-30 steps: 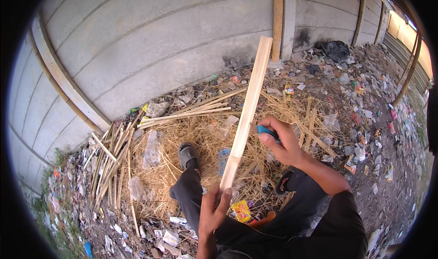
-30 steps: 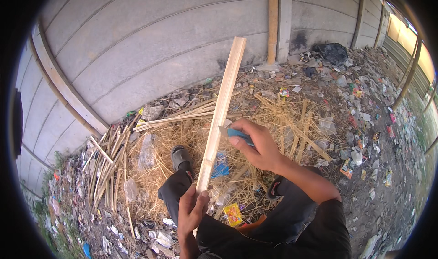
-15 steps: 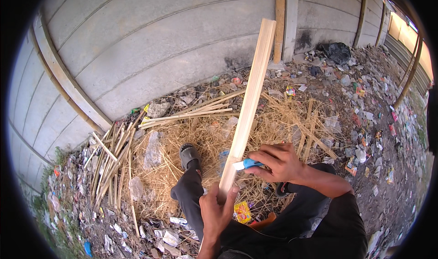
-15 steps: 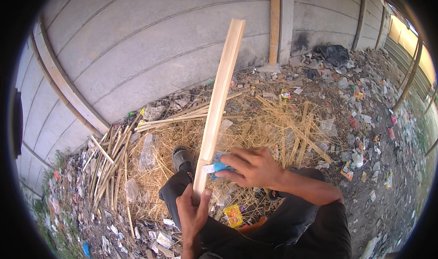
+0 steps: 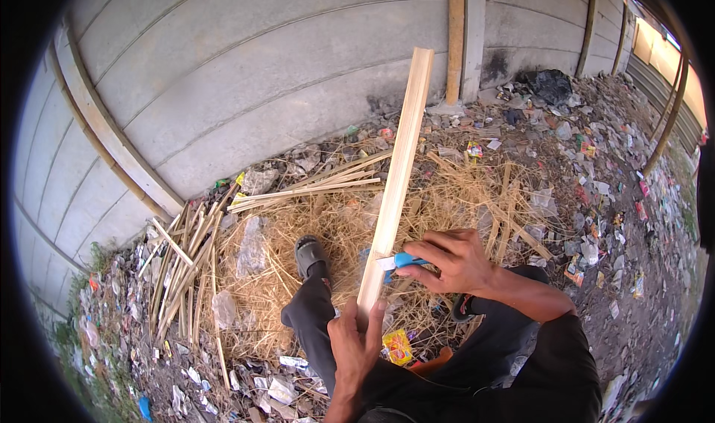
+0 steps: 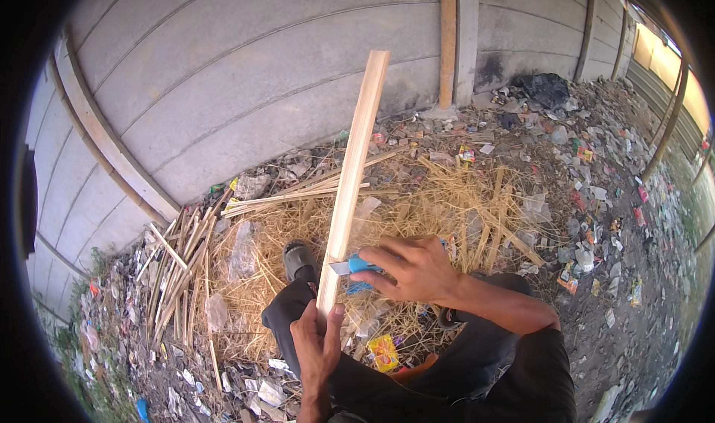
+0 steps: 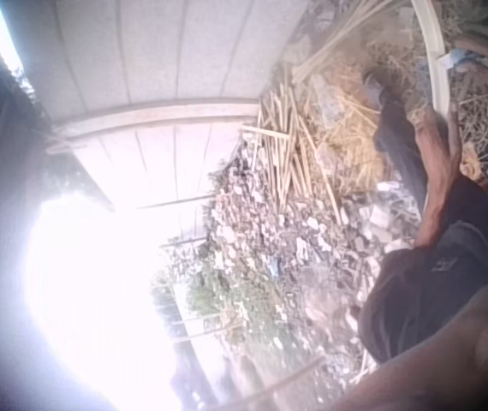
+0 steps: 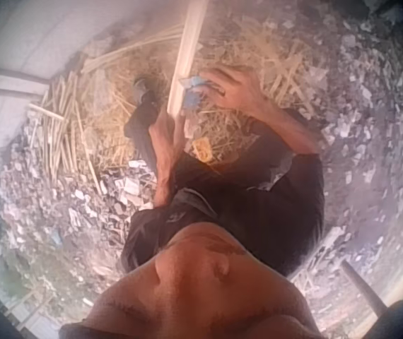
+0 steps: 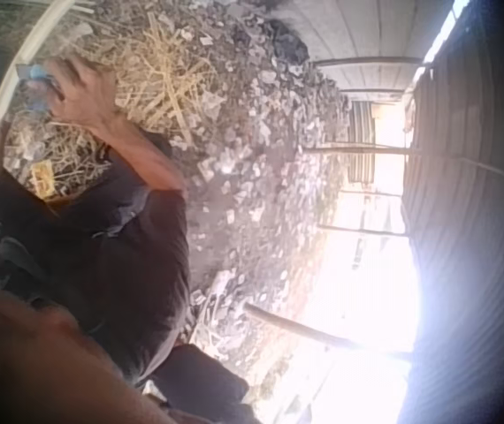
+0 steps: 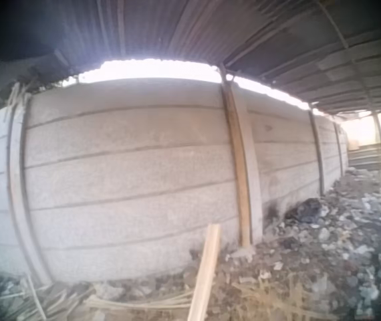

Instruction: The person sits on the ground and uses a knife to shave a long bamboo strip, removing thin layers from its surface. The person holds the strip with one hand and scrapes the knife along it with the other, occasionally rotating the strip to work on different sides.

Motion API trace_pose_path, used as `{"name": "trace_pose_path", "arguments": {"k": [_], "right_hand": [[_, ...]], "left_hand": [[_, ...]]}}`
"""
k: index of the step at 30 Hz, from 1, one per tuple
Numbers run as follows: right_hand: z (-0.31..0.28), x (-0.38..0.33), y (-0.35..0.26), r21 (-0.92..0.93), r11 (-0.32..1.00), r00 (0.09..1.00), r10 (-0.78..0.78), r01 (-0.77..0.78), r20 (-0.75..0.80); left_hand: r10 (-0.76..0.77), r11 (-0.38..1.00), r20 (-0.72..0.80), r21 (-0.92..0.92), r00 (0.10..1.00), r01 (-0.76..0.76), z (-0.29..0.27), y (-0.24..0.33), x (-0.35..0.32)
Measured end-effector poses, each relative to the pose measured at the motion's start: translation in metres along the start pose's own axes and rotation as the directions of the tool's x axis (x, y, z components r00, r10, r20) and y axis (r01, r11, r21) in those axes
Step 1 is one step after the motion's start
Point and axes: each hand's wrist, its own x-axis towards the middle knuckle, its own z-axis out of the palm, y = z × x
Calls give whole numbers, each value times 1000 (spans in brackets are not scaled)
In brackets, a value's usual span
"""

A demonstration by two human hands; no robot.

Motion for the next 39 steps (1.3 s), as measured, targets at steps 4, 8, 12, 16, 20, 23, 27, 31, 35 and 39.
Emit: {"name": "trace_pose_path", "arguments": {"k": [4, 8, 12, 16, 20, 23, 27, 31, 35, 39], "right_hand": [[2, 1, 1, -20, 999, 999, -38, 37, -3], [1, 3, 3, -19, 1000, 999, 24, -25, -25], [-31, 28, 73, -11, 884, 856, 450, -468, -256], [-45, 7, 103, 49, 792, 764, 601, -609, -235], [-27, 3, 72, 165, 845, 854, 520, -508, -33], [-12, -2, 45, 168, 940, 955, 294, -296, 37], [2, -9, 11, 145, 989, 991, 20, -40, 134], [11, -12, -8, 94, 995, 981, -46, 29, 187], [17, -12, -13, 75, 997, 988, -41, 30, 147], [14, -12, -17, 21, 1000, 987, -15, 12, 158]], "left_hand": [[9, 1000, 4, 6, 1000, -9, -3, -4, -2], [17, 1000, -7, 1, 1000, -17, -1, -8, -3], [-61, 998, 101, 0, 993, 61, -7, -24, -32], [-131, 989, 110, -60, 985, 138, -15, -34, -41], [-139, 988, 33, -59, 990, 141, -19, -33, -23], [-108, 991, 2, -84, 994, 108, -16, -36, -19], [-87, 993, -17, -80, 996, 85, -8, -27, -12], [-42, 998, -4, -52, 999, 42, -5, -13, -8], [-2, 1000, -38, -9, 999, 2, -3, -4, -6], [19, 1000, -66, 22, 998, -18, 0, -3, -5]]}}
